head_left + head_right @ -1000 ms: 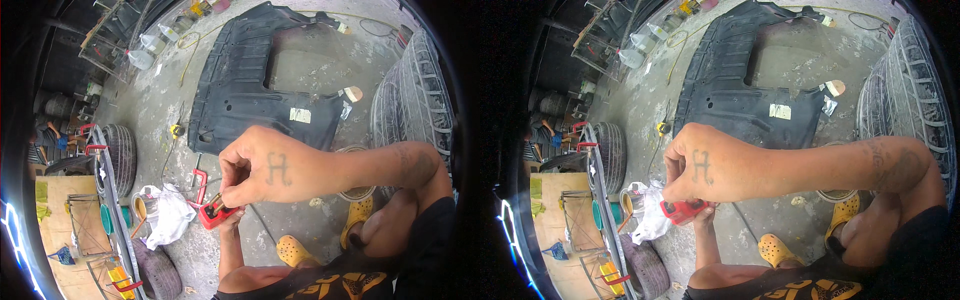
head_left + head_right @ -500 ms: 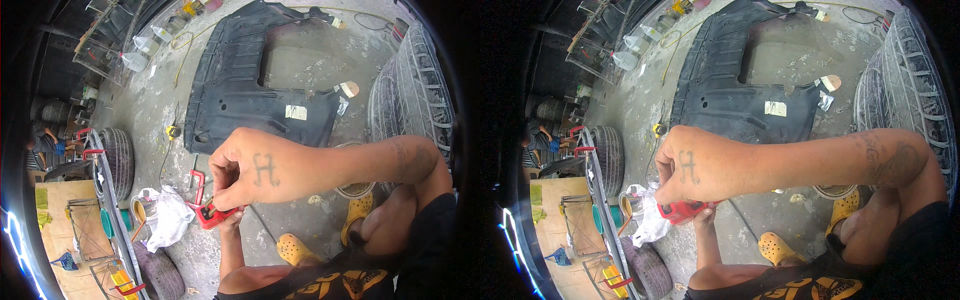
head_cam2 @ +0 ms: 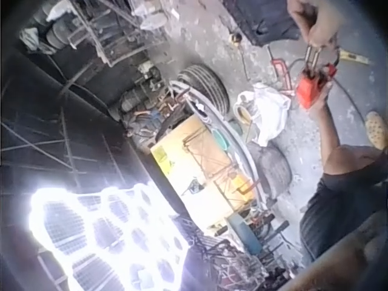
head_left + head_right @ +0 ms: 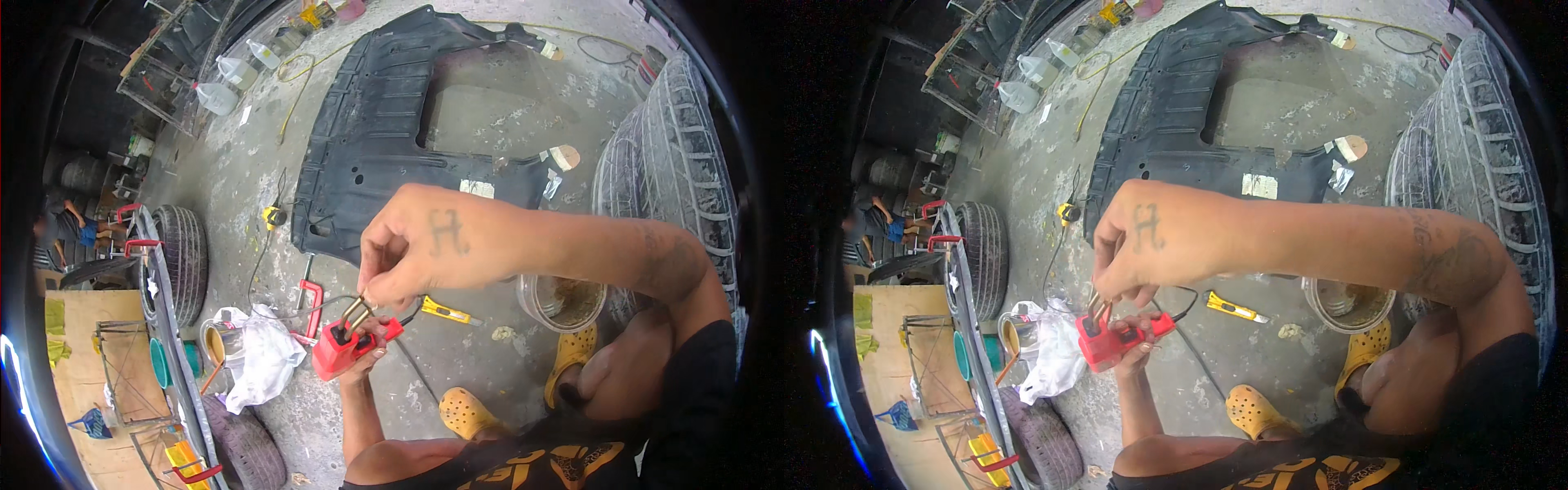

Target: Repairing a crack in an automotive plastic splash guard using a heat stapler tool.

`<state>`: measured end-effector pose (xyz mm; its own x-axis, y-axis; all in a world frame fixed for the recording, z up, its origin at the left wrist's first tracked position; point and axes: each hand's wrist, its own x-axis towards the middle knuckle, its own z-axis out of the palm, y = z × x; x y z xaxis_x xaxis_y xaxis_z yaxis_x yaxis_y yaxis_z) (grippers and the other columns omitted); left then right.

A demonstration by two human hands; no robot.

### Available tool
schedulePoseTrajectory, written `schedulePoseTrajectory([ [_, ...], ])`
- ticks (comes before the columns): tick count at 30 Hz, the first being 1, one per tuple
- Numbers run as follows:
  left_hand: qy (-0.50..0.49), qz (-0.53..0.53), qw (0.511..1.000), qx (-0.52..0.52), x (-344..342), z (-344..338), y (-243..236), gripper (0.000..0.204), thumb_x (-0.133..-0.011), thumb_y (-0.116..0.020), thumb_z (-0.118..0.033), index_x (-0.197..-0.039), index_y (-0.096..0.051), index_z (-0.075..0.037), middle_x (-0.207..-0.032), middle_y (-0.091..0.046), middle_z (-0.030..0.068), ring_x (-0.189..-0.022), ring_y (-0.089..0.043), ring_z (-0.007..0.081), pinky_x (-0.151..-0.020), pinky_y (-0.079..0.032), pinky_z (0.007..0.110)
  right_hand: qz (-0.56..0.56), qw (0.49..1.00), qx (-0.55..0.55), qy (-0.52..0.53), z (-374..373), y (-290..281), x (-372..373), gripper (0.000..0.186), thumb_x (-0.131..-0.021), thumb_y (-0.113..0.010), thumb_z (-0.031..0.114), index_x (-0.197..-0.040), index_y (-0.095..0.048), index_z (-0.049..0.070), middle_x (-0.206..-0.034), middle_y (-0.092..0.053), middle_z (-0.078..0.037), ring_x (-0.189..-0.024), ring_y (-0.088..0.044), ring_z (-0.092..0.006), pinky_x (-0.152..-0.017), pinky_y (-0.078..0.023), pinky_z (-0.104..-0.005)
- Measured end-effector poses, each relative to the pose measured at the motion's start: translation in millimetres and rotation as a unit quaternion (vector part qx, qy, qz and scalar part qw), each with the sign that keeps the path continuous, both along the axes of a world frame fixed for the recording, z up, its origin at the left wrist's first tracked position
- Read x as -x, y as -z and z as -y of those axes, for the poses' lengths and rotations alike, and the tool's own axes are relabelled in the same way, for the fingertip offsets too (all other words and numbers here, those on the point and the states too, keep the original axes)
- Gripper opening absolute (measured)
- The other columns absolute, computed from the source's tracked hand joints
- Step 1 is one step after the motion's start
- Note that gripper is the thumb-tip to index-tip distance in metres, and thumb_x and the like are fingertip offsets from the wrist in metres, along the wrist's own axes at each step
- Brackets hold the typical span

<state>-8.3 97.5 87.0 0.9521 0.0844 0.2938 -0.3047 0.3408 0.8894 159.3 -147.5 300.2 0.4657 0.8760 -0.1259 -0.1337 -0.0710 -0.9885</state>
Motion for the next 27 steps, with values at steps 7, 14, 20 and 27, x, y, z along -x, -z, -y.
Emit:
schedulePoseTrajectory([
  [7, -0.028, -0.134, 0.979, -0.154, 5, -21, -19, 0.051, -0.072, -0.077, -0.001, -0.119, -0.058, 0.002, -0.107, -0.066, 0.0147, -0.094, -0.063, 0.0255, -0.096, -0.048, 0.046, -0.072, 0.996, 0.033, 0.038, -1, 10, -15, 0.026, -0.084, -0.069, 0.017, -0.095, -0.069, -0.007, -0.088, -0.069, -0.012, -0.08, -0.066, -0.0155, -0.074, -0.06, -0.0291],
  [14, -0.021, -0.097, 0.977, -0.189, -1, -16, -30, 0.069, -0.076, -0.076, 0.002, -0.137, -0.044, 0.0, -0.109, -0.066, 0.014, -0.082, -0.06, 0.014, -0.074, -0.049, 0.027, -0.1, 0.992, 0.02, 0.068, -2, 18, -20, 0.027, -0.086, -0.07, 0.016, -0.096, -0.068, -0.008, -0.089, -0.068, -0.013, -0.08, -0.065, -0.0171, -0.075, -0.06, -0.0324],
  [20, -0.019, -0.108, 0.978, -0.176, -1, -7, -26, 0.071, -0.076, -0.077, 0.0, -0.139, -0.044, 0.0, -0.108, -0.066, 0.013, -0.08, -0.06, 0.0131, -0.071, -0.049, 0.026, -0.114, 0.991, 0.022, 0.073, 3, 27, -18, 0.024, -0.086, -0.07, 0.014, -0.094, -0.069, -0.009, -0.087, -0.068, -0.014, -0.078, -0.065, -0.0172, -0.075, -0.061, -0.0327],
  [27, -0.121, -0.1, 0.983, -0.098, 8, -37, -9, 0.058, -0.075, -0.076, 0.001, -0.128, -0.053, 0.0, -0.105, -0.066, 0.0131, -0.091, -0.063, 0.0182, -0.085, -0.052, 0.034, -0.016, 0.994, 0.09, 0.052, 1, 43, -40, 0.028, -0.084, -0.071, 0.017, -0.095, -0.069, -0.008, -0.085, -0.068, -0.012, -0.075, -0.067, -0.0166, -0.072, -0.059, -0.0284],
])
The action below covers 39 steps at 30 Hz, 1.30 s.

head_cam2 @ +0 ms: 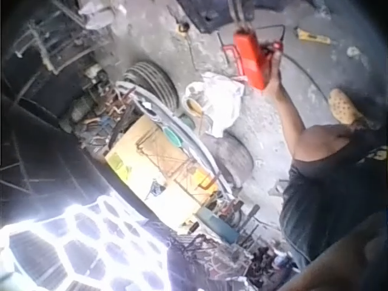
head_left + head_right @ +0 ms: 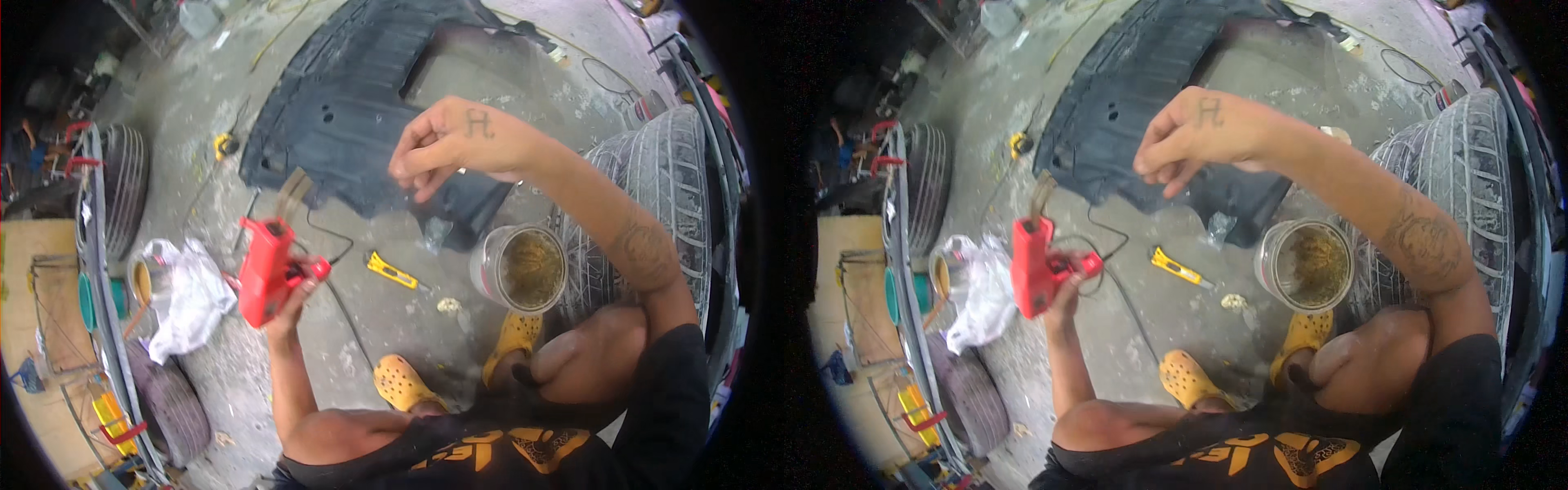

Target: Repairing a crack in an automotive plastic splash guard using a heat stapler tool.

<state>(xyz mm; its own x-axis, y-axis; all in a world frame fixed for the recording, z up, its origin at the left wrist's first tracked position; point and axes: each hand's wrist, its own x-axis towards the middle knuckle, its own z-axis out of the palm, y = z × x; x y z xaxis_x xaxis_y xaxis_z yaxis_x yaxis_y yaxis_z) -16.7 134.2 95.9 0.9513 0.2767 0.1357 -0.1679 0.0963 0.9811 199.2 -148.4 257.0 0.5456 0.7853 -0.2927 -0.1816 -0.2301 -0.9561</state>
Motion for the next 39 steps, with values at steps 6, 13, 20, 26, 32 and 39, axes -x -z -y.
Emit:
schedulePoseTrajectory([
  [6, -0.028, 0.026, 0.995, 0.089, 8, -28, 6, 0.059, -0.084, -0.07, -0.015, -0.135, -0.048, 0.002, -0.103, -0.065, 0.017, -0.064, -0.058, 0.0158, -0.072, -0.052, 0.036, 0.209, 0.905, 0.276, -0.247, 6, 113, -13, 0.021, -0.082, -0.067, 0.013, -0.097, -0.073, 0.0, -0.086, -0.073, -0.013, -0.077, -0.071, -0.0209, -0.072, -0.057, -0.0322],
  [13, -0.08, 0.003, 0.993, 0.09, 48, -54, 0, 0.056, -0.081, -0.069, -0.009, -0.131, -0.049, 0.007, -0.099, -0.066, 0.0214, -0.06, -0.059, 0.0158, -0.066, -0.051, 0.031, 0.457, 0.792, 0.257, -0.313, -34, 258, 49, 0.014, -0.076, -0.067, 0.006, -0.088, -0.073, 0.0, -0.089, -0.071, -0.022, -0.086, -0.071, -0.0362, -0.074, -0.058, -0.0419],
  [20, -0.072, -0.048, 0.994, 0.07, 46, -47, 15, 0.053, -0.08, -0.07, -0.008, -0.126, -0.052, 0.01, -0.087, -0.065, 0.0151, -0.069, -0.063, 0.0177, -0.076, -0.052, 0.035, 0.484, 0.711, 0.425, -0.281, -49, 289, 50, 0.013, -0.083, -0.062, 0.008, -0.088, -0.073, 0.004, -0.091, -0.072, -0.017, -0.089, -0.072, -0.032, -0.076, -0.059, -0.0407],
  [26, -0.055, -0.037, 0.992, 0.106, 28, -37, 23, 0.047, -0.08, -0.069, -0.003, -0.123, -0.056, 0.01, -0.085, -0.065, 0.0125, -0.072, -0.064, 0.0183, -0.08, -0.053, 0.038, 0.469, 0.738, 0.449, -0.181, -34, 312, 56, 0.011, -0.083, -0.066, 0.011, -0.088, -0.073, 0.005, -0.092, -0.072, -0.017, -0.088, -0.072, -0.0329, -0.075, -0.059, -0.0409],
  [32, -0.058, -0.041, 0.992, 0.105, 31, -35, 31, 0.046, -0.078, -0.069, -0.002, -0.121, -0.057, 0.009, -0.086, -0.065, 0.0118, -0.07, -0.063, 0.0178, -0.077, -0.053, 0.038, 0.44, 0.772, 0.433, -0.153, -32, 327, 61, 0.017, -0.081, -0.07, 0.019, -0.087, -0.07, 0.004, -0.09, -0.069, -0.02, -0.085, -0.069, -0.0376, -0.076, -0.056, -0.046],
  [39, -0.045, -0.047, 0.994, 0.09, 36, -38, 32, 0.044, -0.079, -0.069, -0.002, -0.121, -0.058, 0.007, -0.091, -0.068, 0.0159, -0.066, -0.062, 0.0152, -0.066, -0.053, 0.03, 0.462, 0.79, 0.388, -0.106, -28, 314, 61, 0.019, -0.085, -0.07, 0.018, -0.084, -0.069, 0.0, -0.084, -0.071, -0.019, -0.081, -0.072, -0.0319, -0.072, -0.058, -0.0417],
])
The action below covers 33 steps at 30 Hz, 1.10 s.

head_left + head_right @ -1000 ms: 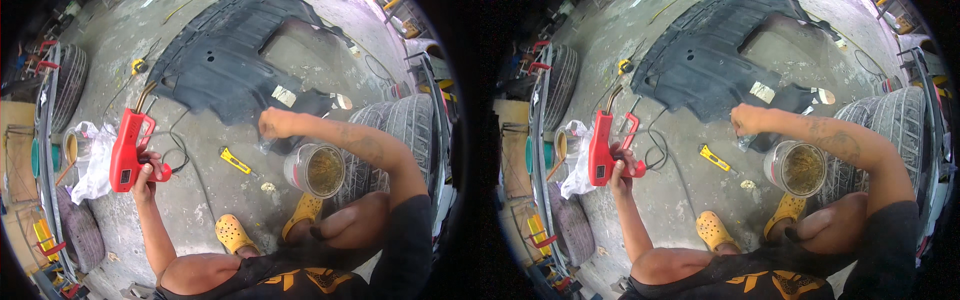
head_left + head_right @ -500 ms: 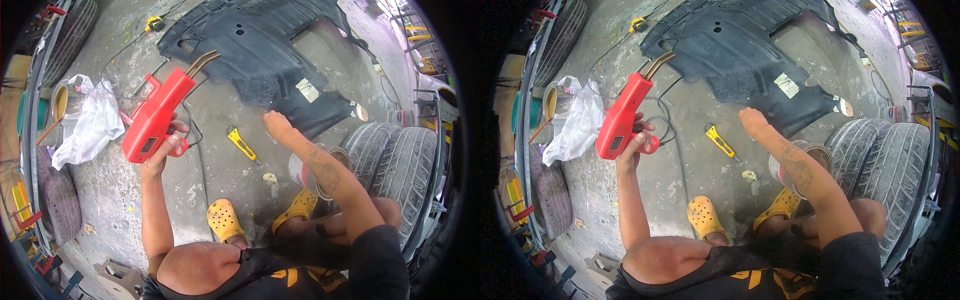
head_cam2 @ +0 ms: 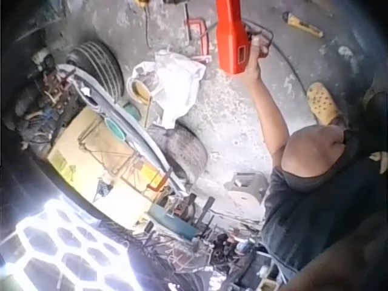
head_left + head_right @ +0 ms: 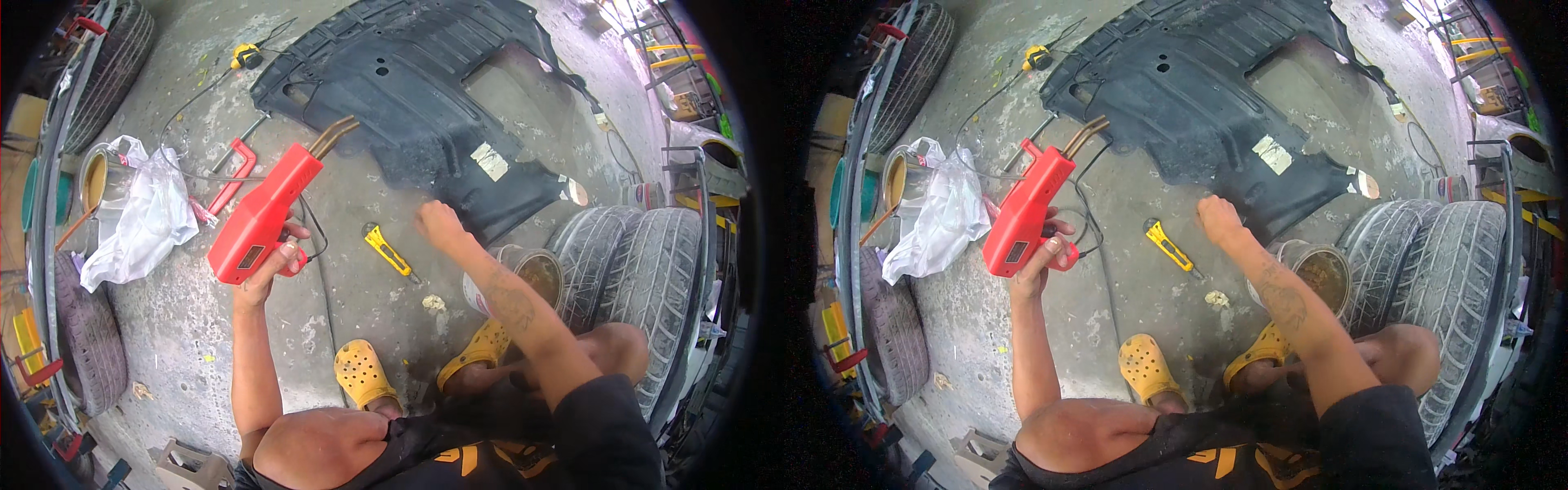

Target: Repairing a crack in an automotive plastic splash guard using a heat stapler tool.

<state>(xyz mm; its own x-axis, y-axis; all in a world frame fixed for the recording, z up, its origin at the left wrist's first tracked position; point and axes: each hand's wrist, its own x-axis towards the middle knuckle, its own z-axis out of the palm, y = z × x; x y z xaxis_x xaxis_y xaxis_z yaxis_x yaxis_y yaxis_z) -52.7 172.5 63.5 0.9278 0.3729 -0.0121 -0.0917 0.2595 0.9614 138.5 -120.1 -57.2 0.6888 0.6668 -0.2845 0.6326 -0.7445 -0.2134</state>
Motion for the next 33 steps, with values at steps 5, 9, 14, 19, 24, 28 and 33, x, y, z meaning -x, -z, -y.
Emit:
schedulePoseTrajectory([
  [5, 0.024, -0.053, 0.998, 0.003, 3, 8, -7, 0.05, -0.078, -0.07, -0.007, -0.121, -0.054, 0.012, -0.073, -0.063, 0.0107, -0.069, -0.064, 0.0197, -0.082, -0.052, 0.038, -0.417, 0.761, -0.378, 0.321, -36, -89, 3, 0.016, -0.091, -0.066, 0.013, -0.091, -0.066, -0.003, -0.088, -0.068, -0.014, -0.083, -0.069, -0.0223, -0.071, -0.059, -0.0375],
  [9, 0.064, -0.074, 0.995, -0.015, 2, 13, -5, 0.048, -0.079, -0.071, -0.006, -0.123, -0.056, 0.006, -0.093, -0.067, 0.0156, -0.07, -0.063, 0.0162, -0.063, -0.053, 0.03, -0.468, 0.602, -0.56, 0.323, -35, -123, 3, 0.02, -0.093, -0.067, 0.013, -0.1, -0.064, -0.005, -0.1, -0.066, -0.014, -0.089, -0.066, -0.0202, -0.078, -0.059, -0.0381],
  [14, 0.109, -0.052, 0.983, -0.137, 4, 12, 8, 0.035, -0.08, -0.074, -0.003, -0.114, -0.064, 0.0, -0.096, -0.07, 0.0114, -0.075, -0.065, 0.0177, -0.067, -0.052, 0.03, -0.474, 0.59, -0.579, 0.305, -24, -149, 2, 0.024, -0.091, -0.069, 0.012, -0.105, -0.064, -0.007, -0.098, -0.067, -0.012, -0.089, -0.066, -0.0201, -0.081, -0.059, -0.0381],
  [19, 0.125, 0.004, 0.945, -0.303, 6, 1, 12, 0.032, -0.07, -0.085, -0.009, -0.098, -0.07, -0.001, -0.088, -0.07, 0.0103, -0.072, -0.065, 0.0232, -0.066, -0.051, 0.034, -0.499, 0.612, -0.535, 0.299, -13, -176, 1, 0.025, -0.09, -0.07, 0.011, -0.107, -0.066, -0.006, -0.096, -0.067, -0.011, -0.088, -0.066, -0.019, -0.077, -0.061, -0.0371],
  [24, 0.135, -0.011, 0.939, -0.316, 2, 13, -10, 0.032, -0.073, -0.082, -0.008, -0.102, -0.07, 0.001, -0.097, -0.072, 0.0128, -0.091, -0.068, 0.0241, -0.081, -0.051, 0.034, -0.523, 0.611, -0.521, 0.287, -11, -204, 5, 0.026, -0.088, -0.072, 0.013, -0.106, -0.068, -0.006, -0.093, -0.067, -0.008, -0.081, -0.065, -0.0162, -0.067, -0.063, -0.0344],
  [28, 0.142, 0.016, 0.941, -0.306, -3, 16, -13, 0.031, -0.071, -0.083, -0.01, -0.099, -0.071, 0.0, -0.095, -0.071, 0.0125, -0.09, -0.067, 0.0255, -0.08, -0.049, 0.034, -0.51, 0.613, -0.526, 0.296, -10, -218, 7, 0.023, -0.087, -0.073, 0.013, -0.102, -0.069, -0.004, -0.091, -0.067, -0.006, -0.075, -0.063, -0.0114, -0.06, -0.061, -0.0326],
  [33, 0.11, 0.038, 0.936, -0.331, -3, 20, -18, 0.035, -0.068, -0.085, -0.009, -0.099, -0.071, 0.0, -0.094, -0.071, 0.011, -0.086, -0.065, 0.0253, -0.08, -0.049, 0.037, -0.483, 0.634, -0.528, 0.293, -13, -229, 10, 0.023, -0.085, -0.074, 0.014, -0.101, -0.069, -0.002, -0.087, -0.067, -0.004, -0.067, -0.058, -0.0071, -0.055, -0.059, -0.0294],
])
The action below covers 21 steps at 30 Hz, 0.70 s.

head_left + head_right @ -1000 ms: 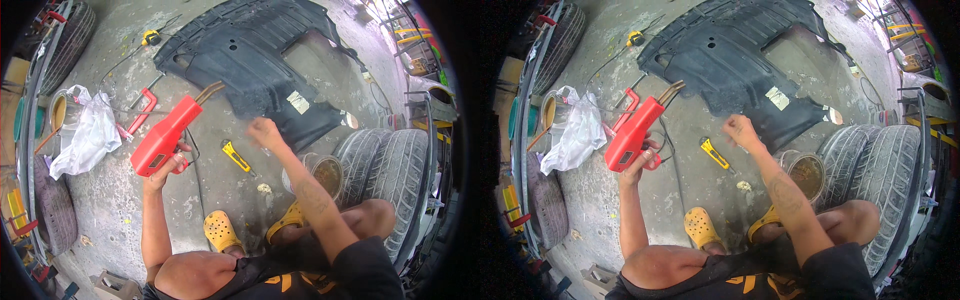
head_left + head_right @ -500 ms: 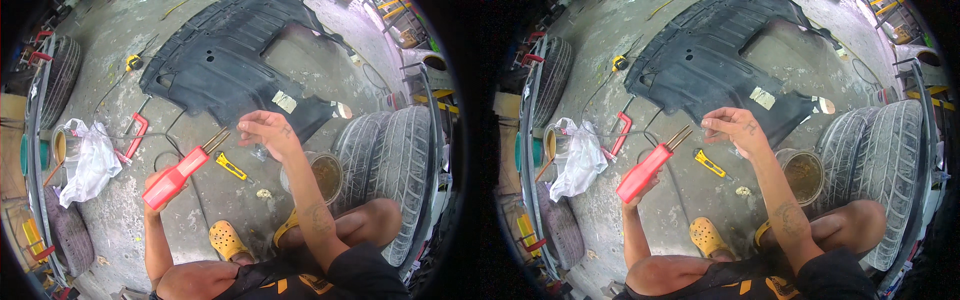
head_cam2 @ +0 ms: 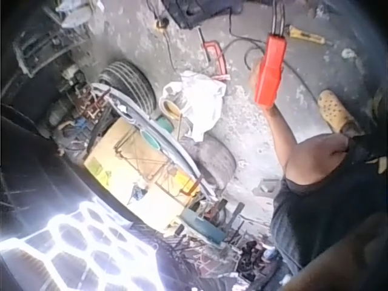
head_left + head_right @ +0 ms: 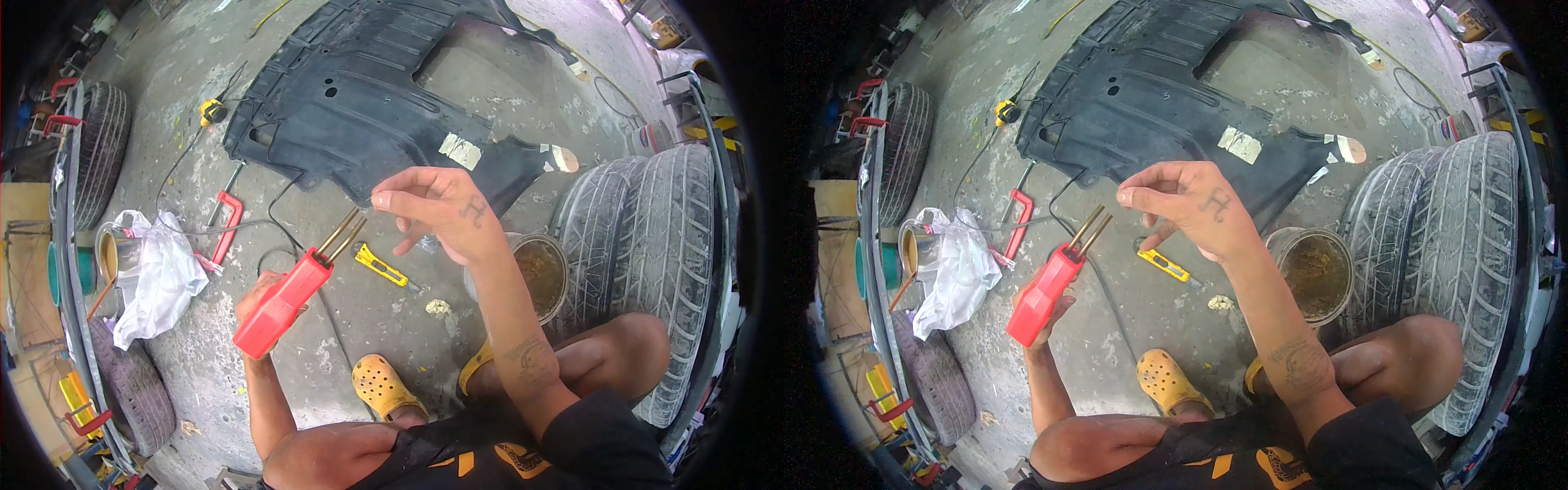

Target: Repairing a crack in an automotive plastic splash guard using a heat stapler tool.

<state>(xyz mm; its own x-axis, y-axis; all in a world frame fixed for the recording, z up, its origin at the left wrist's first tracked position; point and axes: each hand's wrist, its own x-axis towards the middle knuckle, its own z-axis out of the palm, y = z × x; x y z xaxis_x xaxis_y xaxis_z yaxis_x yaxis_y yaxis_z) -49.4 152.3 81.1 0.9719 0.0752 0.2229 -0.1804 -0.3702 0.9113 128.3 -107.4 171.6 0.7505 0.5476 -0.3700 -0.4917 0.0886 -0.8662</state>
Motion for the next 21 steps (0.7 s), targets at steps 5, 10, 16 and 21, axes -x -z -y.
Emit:
schedulePoseTrajectory([
  [5, -0.014, 0.018, 1.0, 0.016, -4, 6, -5, 0.036, -0.065, -0.087, -0.009, -0.096, -0.071, 0.0, -0.089, -0.071, 0.0091, -0.081, -0.064, 0.0255, -0.078, -0.049, 0.039, 0.009, 1.0, -0.003, 0.003, -3, -8, 6, 0.027, -0.086, -0.074, 0.018, -0.101, -0.069, -0.003, -0.081, -0.064, -0.002, -0.065, -0.056, -0.0065, -0.055, -0.059, -0.0275],
  [10, 0.018, 0.072, 0.997, 0.028, -6, 2, -3, 0.028, -0.065, -0.086, -0.013, -0.086, -0.072, -0.002, -0.085, -0.069, 0.0093, -0.079, -0.063, 0.0266, -0.077, -0.049, 0.039, 0.017, 1.0, -0.009, -0.009, -4, -9, 10, 0.027, -0.086, -0.074, 0.02, -0.101, -0.069, -0.002, -0.076, -0.062, 0.0, -0.062, -0.055, -0.005, -0.053, -0.058, -0.0266],
  [16, -0.039, 0.031, 0.996, 0.075, 2, 8, -1, 0.028, -0.066, -0.085, -0.014, -0.085, -0.071, -0.001, -0.085, -0.069, 0.0101, -0.079, -0.063, 0.0269, -0.077, -0.049, 0.038, 0.025, 1.0, -0.017, -0.005, -6, -13, 12, 0.027, -0.087, -0.073, 0.02, -0.101, -0.07, -0.002, -0.072, -0.06, 0.001, -0.061, -0.054, -0.0043, -0.053, -0.058, -0.0267],
  [21, -0.094, -0.011, 0.988, 0.121, 7, 13, -2, 0.028, -0.066, -0.084, -0.016, -0.084, -0.07, 0.0, -0.084, -0.068, 0.0108, -0.08, -0.063, 0.0272, -0.076, -0.05, 0.038, 0.009, 0.999, -0.026, -0.024, -5, -18, 14, 0.027, -0.088, -0.073, 0.02, -0.103, -0.07, -0.003, -0.071, -0.059, 0.002, -0.06, -0.053, -0.004, -0.054, -0.059, -0.0275],
])
